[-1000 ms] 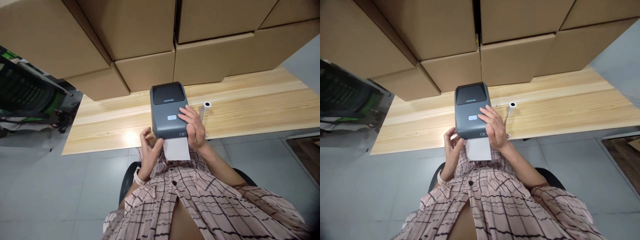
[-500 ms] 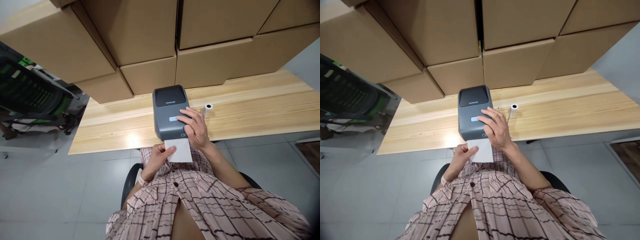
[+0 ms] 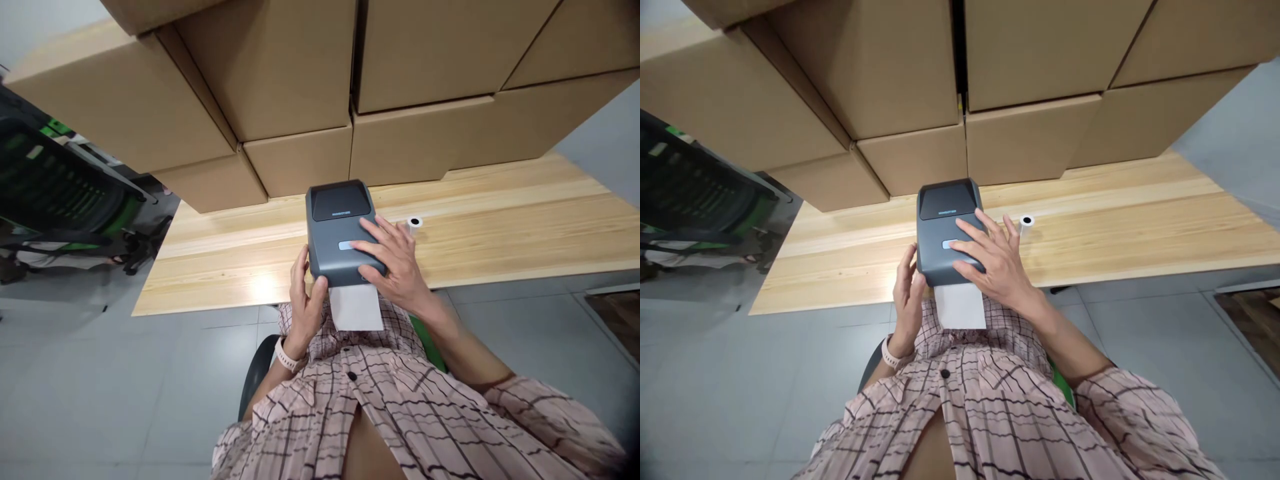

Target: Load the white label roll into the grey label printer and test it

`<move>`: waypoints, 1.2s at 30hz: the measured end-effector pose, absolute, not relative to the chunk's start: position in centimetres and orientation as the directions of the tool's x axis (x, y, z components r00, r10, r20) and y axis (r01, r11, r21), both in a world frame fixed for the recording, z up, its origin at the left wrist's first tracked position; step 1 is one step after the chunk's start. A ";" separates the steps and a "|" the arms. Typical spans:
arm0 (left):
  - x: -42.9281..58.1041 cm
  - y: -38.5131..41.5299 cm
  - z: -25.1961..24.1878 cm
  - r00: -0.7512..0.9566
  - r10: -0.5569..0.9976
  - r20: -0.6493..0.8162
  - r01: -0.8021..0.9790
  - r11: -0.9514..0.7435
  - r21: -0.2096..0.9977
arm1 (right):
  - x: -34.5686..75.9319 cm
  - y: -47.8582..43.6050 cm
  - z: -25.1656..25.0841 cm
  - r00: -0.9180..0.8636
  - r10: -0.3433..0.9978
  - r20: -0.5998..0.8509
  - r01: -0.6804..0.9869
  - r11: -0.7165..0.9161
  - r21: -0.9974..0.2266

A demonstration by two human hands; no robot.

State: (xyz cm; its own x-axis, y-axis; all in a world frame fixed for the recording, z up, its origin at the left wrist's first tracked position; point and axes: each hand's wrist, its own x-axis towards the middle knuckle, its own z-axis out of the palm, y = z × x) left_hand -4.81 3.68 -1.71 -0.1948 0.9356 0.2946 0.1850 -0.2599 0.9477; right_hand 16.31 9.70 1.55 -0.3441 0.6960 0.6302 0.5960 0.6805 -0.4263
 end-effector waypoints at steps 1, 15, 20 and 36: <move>-4.6 3.6 -1.8 -0.179 0.948 0.264 0.153 -0.238 0.959 | 16.6 9.4 0.7 -0.278 0.718 0.638 0.572 0.657 -0.491; -4.8 3.6 -2.6 -0.122 0.937 0.326 0.282 -0.283 0.917 | 17.0 7.1 -3.0 -0.081 0.850 0.520 0.530 0.479 -0.700; -5.8 7.0 0.6 -0.181 0.880 0.438 0.292 -0.377 0.879 | 17.2 9.5 1.9 -0.153 0.752 0.641 0.591 0.589 -0.550; -6.2 16.0 -1.7 -0.135 0.983 0.126 0.026 -0.123 0.992 | 14.4 30.0 12.8 -0.126 0.735 0.666 0.552 0.610 -0.569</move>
